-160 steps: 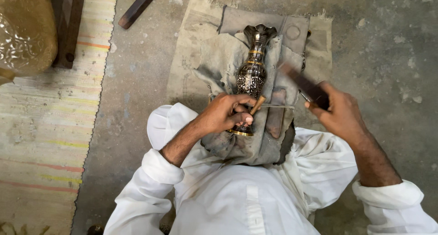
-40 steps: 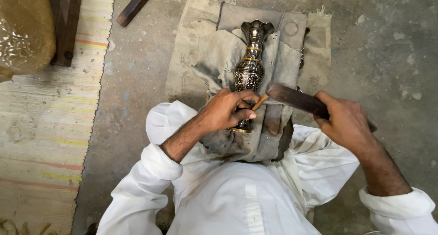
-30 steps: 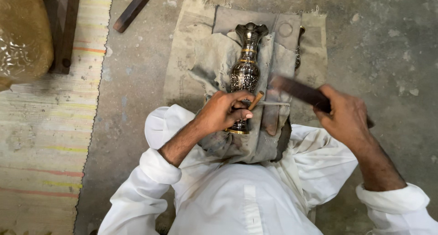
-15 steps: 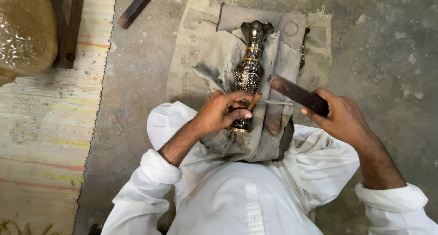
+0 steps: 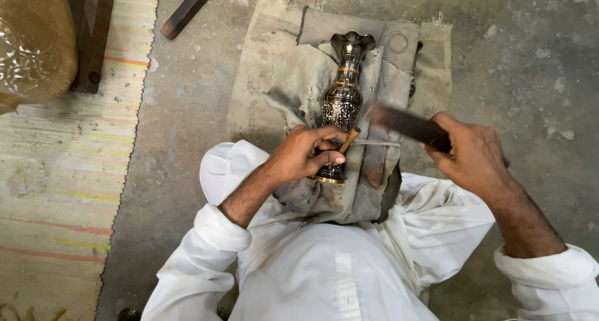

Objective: The person sits on the floor with an ornate brass vase secured against a cloth-wrapped pad and engraves decorative patterns into its surface. They hold a chisel against the metal with one hand and strike it with a wooden mallet in the other, repositioning the chisel repeatedly around the vase body.

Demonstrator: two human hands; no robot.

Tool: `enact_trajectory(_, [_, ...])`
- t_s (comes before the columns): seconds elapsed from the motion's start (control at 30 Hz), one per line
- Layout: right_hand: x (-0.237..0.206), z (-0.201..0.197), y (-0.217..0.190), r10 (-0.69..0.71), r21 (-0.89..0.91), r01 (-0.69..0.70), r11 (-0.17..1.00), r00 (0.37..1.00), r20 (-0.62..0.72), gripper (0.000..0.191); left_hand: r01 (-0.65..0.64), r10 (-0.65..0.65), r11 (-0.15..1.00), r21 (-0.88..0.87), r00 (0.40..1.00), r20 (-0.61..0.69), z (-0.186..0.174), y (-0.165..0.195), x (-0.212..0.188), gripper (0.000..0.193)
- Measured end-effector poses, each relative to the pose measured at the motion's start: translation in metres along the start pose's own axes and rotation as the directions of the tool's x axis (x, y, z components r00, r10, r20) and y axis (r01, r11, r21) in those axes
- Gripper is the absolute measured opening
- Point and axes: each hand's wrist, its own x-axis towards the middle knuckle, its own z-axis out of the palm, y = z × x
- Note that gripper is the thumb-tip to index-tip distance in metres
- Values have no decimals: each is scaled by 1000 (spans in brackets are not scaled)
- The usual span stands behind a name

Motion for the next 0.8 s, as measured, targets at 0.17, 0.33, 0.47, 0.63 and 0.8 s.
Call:
enact_trajectory(0.17, [1,1,1,-70,-3,70,998,996,-54,25,16,-16,1000,-11,1000,16,0,-2,-1,40])
enact_trajectory(0.33, [3,1,1,-41,-29,40,999,999,-9,24,49,-48,999,-1,998,29,-2,-3,-1,41])
enact_trajectory(0.47, [-2,-1,1,-34,168,50,984,994,-101,23,23,-23,1000,-12,999,44,-1,-4,1,42])
enact_trajectory(0.63, [-3,4,0,-107,64,117,991,983,-146,22,-9,10,1000,-19,999,39,-2,-5,0,41])
enact_trajectory(0.8, [-3,4,2,-246,-147,227,963,960,-133,26,33,-29,998,-54,997,69,-4,-5,-1,40])
